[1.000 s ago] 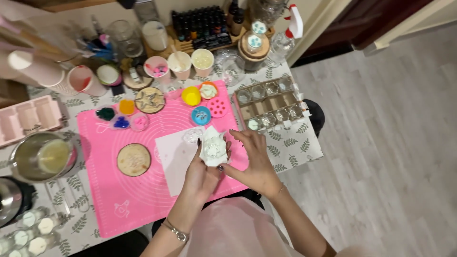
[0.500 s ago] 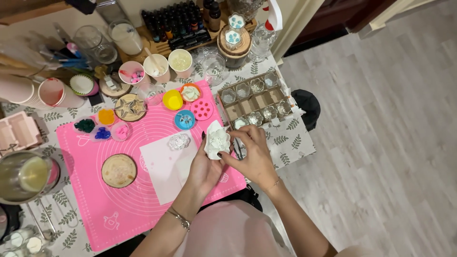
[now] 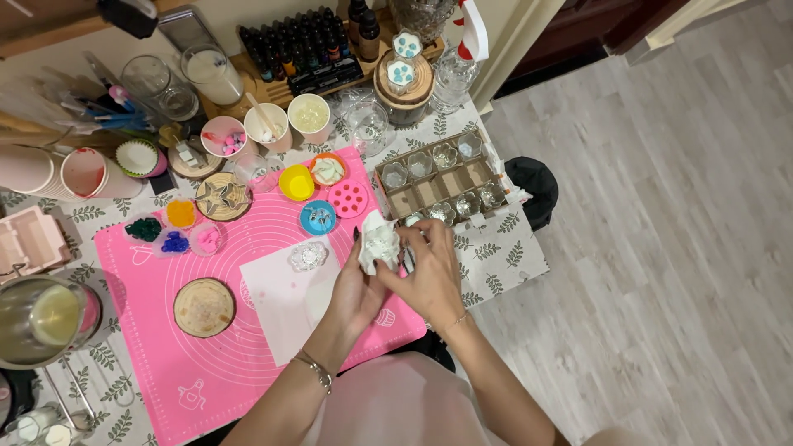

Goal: The person is preparing several small tea light candles by placing wax components and clearing debris.

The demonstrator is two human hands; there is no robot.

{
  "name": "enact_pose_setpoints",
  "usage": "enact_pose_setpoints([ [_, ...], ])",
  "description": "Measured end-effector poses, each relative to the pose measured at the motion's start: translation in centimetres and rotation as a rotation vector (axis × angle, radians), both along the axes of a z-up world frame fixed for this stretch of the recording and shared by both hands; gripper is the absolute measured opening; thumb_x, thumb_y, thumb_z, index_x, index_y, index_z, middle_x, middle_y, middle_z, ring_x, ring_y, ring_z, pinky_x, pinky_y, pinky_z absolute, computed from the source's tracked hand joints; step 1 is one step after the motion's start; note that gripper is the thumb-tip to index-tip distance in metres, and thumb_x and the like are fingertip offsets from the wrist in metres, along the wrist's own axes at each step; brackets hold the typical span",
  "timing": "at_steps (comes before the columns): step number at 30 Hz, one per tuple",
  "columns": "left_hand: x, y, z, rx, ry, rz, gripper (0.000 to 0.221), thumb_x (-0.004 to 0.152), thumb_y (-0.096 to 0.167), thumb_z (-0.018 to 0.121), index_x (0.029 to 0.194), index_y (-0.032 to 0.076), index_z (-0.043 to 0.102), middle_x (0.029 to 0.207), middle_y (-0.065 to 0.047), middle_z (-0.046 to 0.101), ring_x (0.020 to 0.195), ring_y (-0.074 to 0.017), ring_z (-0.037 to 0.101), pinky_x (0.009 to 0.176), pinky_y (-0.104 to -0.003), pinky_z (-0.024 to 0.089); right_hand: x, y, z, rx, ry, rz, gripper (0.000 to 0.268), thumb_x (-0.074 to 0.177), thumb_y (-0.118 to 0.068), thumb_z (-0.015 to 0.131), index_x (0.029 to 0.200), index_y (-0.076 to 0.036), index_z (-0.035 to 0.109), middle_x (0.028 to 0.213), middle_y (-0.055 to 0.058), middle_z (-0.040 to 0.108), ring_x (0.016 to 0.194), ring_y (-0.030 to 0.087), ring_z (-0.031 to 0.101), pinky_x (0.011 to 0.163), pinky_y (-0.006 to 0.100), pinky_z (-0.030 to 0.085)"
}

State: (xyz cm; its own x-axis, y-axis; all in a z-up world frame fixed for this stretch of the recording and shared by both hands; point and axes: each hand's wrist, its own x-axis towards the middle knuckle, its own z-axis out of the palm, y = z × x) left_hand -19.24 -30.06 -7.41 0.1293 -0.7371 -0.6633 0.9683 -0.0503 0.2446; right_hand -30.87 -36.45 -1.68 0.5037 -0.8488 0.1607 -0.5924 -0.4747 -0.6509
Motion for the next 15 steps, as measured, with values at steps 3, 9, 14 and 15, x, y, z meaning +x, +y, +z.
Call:
enact_pose_setpoints([
  [3,-0.3,-0.2,-0.9,-0.061,-0.025,-0.06,0.044,0.107,0.038,0.042,0.136,0.008,0.057,0.123,-0.008,0.067,0.108,-0.0198,0.067,0.1,-0.037,0.053,-0.2,-0.9,-0.4,0.002,0.032,0.007,0.049,0.068,-0.027,0.086,0.108,-0.003,0.072,0.112,0.017,0.055,0.109,0.036,0.054,0.09,0.045,0.049],
  [9,-0.1,-1.8,-2.8,-0.029,-0.006,-0.039,0.04,0.109,0.035,0.044,0.135,0.009,0.058,0.122,-0.007,0.067,0.109,-0.0185,0.065,0.099,-0.035,0.053,-0.2,-3.1,-1.9,0.037,0.001,0.019,0.049,0.067,-0.028,0.085,0.108,-0.003,0.073,0.112,0.017,0.055,0.11,0.035,0.054,0.093,0.045,0.049],
  [14,-0.4,-2.7,-5.5,-0.085,-0.001,-0.063,0.038,0.109,0.033,0.042,0.134,0.008,0.056,0.122,-0.006,0.068,0.111,-0.0179,0.066,0.1,-0.037,0.055,-0.5,-5.9,-3.5,0.053,-0.083,0.034,0.047,0.065,-0.029,0.085,0.102,-0.003,0.073,0.115,0.013,0.056,0.115,0.033,0.055,0.1,0.044,0.049],
  [15,-0.5,-2.4,-5.5,-0.084,-0.001,-0.058,0.038,0.109,0.033,0.042,0.134,0.008,0.056,0.122,-0.006,0.068,0.111,-0.0179,0.066,0.1,-0.037,0.055,-0.6,-6.6,-3.5,0.055,-0.083,0.039,0.047,0.065,-0.029,0.085,0.102,-0.003,0.073,0.115,0.013,0.056,0.115,0.033,0.055,0.1,0.044,0.049],
])
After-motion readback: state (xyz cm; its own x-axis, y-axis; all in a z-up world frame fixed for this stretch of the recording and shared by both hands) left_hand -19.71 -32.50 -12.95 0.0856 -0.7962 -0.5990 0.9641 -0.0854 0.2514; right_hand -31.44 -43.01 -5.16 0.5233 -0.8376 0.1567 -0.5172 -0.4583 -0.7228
